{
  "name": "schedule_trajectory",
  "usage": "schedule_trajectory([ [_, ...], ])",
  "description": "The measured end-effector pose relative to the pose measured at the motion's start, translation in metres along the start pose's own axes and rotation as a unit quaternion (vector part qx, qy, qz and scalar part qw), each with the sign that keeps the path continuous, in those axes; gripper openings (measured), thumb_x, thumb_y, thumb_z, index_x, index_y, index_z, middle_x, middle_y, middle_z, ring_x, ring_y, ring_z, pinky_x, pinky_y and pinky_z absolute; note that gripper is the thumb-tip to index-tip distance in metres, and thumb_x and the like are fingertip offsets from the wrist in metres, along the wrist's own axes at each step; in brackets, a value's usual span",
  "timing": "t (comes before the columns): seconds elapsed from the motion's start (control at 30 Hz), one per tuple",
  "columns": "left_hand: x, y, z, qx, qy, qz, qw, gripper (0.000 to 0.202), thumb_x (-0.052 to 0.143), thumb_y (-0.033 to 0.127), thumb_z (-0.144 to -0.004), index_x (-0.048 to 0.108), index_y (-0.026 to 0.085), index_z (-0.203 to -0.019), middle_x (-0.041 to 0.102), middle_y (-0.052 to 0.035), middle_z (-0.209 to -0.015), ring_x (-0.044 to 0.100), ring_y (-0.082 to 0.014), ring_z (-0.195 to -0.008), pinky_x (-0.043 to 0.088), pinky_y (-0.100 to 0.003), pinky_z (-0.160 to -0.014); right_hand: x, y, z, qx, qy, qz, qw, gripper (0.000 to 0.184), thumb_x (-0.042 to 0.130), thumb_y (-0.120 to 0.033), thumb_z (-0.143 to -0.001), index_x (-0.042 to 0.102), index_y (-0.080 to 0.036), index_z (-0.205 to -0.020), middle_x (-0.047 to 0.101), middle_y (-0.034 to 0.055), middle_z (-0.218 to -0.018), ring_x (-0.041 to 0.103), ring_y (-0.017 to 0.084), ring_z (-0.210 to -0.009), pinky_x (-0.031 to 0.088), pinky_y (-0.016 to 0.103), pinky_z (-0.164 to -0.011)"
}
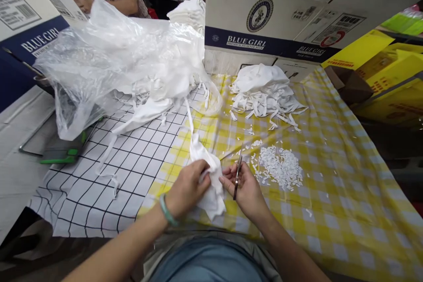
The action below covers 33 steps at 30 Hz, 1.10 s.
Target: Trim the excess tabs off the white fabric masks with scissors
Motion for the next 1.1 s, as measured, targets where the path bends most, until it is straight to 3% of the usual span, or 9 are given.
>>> schedule_trajectory([
  [0.1, 0.022, 0.034, 0.050, 0.026, 0.008, 0.085, 0.996, 0.010, 0.048, 0.015, -0.085, 0.056, 0.020, -0.086, 0.065, -0.0039, -0.077, 0.062, -0.0172, -0.071, 0.050, -0.027, -0.065, 0.003, 0.003, 0.005, 0.042, -0.040, -0.066, 0.996, 0.031, 0.073, -0.036, -0.072, 0.049, -0.023, -0.087, 0.065, 0.0041, -0.095, 0.065, 0.018, -0.081, 0.055, 0.033, -0.075],
  [0.2, 0.021, 0.043, 0.060, 0.064, -0.056, 0.185, 0.979, 0.011, 0.053, 0.014, -0.086, 0.058, 0.019, -0.095, 0.068, -0.0064, -0.091, 0.064, -0.0179, -0.084, 0.053, -0.028, -0.075, -0.003, 0.009, 0.009, 0.054, -0.024, -0.090, 0.994, 0.030, 0.072, -0.029, -0.067, 0.048, -0.023, -0.084, 0.063, 0.0005, -0.087, 0.063, 0.015, -0.075, 0.053, 0.029, -0.069],
  [0.27, 0.005, 0.032, 0.045, 0.076, -0.084, 0.191, 0.975, 0.015, 0.054, 0.014, -0.087, 0.059, 0.019, -0.101, 0.068, -0.0064, -0.096, 0.064, -0.0176, -0.087, 0.054, -0.029, -0.078, -0.010, 0.015, 0.010, 0.049, 0.001, -0.090, 0.995, 0.030, 0.071, -0.027, -0.066, 0.048, -0.023, -0.084, 0.061, -0.0014, -0.082, 0.062, 0.014, -0.073, 0.052, 0.027, -0.066],
  [0.4, -0.031, -0.010, -0.008, 0.104, -0.005, 0.029, 0.994, 0.040, 0.045, 0.000, -0.079, 0.062, 0.017, -0.111, 0.060, -0.0139, -0.122, 0.054, -0.0274, -0.116, 0.047, -0.048, -0.100, -0.022, 0.024, 0.005, 0.012, 0.054, -0.037, 0.998, 0.025, 0.067, -0.029, -0.068, 0.050, -0.023, -0.085, 0.060, -0.0017, -0.080, 0.062, 0.014, -0.071, 0.052, 0.027, -0.067],
  [0.53, -0.028, -0.028, -0.051, 0.165, -0.144, 0.013, 0.976, 0.038, 0.050, -0.003, -0.070, 0.068, 0.016, -0.098, 0.051, -0.0157, -0.140, 0.031, -0.0385, -0.141, 0.025, -0.064, -0.114, -0.028, 0.025, -0.001, -0.002, 0.100, -0.005, 0.995, 0.023, 0.063, -0.028, -0.069, 0.048, -0.023, -0.087, 0.059, -0.0012, -0.079, 0.061, 0.016, -0.071, 0.051, 0.030, -0.069],
  [0.63, -0.025, -0.027, -0.063, 0.154, -0.169, 0.058, 0.972, 0.013, 0.055, 0.006, -0.074, 0.062, 0.016, -0.077, 0.062, -0.0148, -0.124, 0.047, -0.0331, -0.129, 0.035, -0.053, -0.111, -0.029, 0.016, 0.000, -0.028, 0.156, 0.054, 0.986, 0.025, 0.063, -0.025, -0.071, 0.048, -0.024, -0.091, 0.061, 0.0018, -0.088, 0.061, 0.019, -0.080, 0.050, 0.035, -0.078],
  [0.73, -0.032, -0.025, -0.062, 0.098, -0.162, 0.095, 0.977, 0.005, 0.053, 0.017, -0.080, 0.058, 0.017, -0.080, 0.066, -0.0102, -0.099, 0.062, -0.0226, -0.095, 0.051, -0.039, -0.089, -0.018, 0.002, 0.000, -0.106, 0.156, 0.133, 0.973, 0.023, 0.061, -0.023, -0.077, 0.050, -0.024, -0.096, 0.063, 0.0048, -0.100, 0.061, 0.021, -0.095, 0.047, 0.038, -0.089],
  [0.9, -0.035, -0.026, -0.054, -0.047, -0.190, 0.183, 0.963, 0.018, 0.047, 0.035, -0.089, 0.053, 0.019, -0.084, 0.062, -0.0011, -0.069, 0.059, -0.0158, -0.062, 0.049, -0.027, -0.057, 0.008, -0.003, -0.024, -0.117, 0.080, 0.129, 0.982, 0.025, 0.061, -0.020, -0.074, 0.051, -0.024, -0.096, 0.064, 0.0050, -0.101, 0.060, 0.022, -0.097, 0.048, 0.037, -0.089],
  [1.1, -0.009, -0.021, -0.066, -0.150, -0.242, 0.292, 0.913, 0.029, 0.060, 0.046, -0.082, 0.054, 0.017, -0.079, 0.060, -0.0009, -0.066, 0.057, -0.0139, -0.055, 0.044, -0.025, -0.049, 0.004, 0.011, -0.046, -0.076, 0.099, 0.098, 0.987, 0.025, 0.060, -0.023, -0.073, 0.049, -0.025, -0.096, 0.065, 0.0026, -0.092, 0.062, 0.019, -0.080, 0.052, 0.035, -0.077],
])
Point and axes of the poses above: each hand's wrist, its own z-axis away from the middle knuckle, its own x-axis out of the palm, y = z × x, the point moved 2 cm from there along -z, towards the middle knuckle
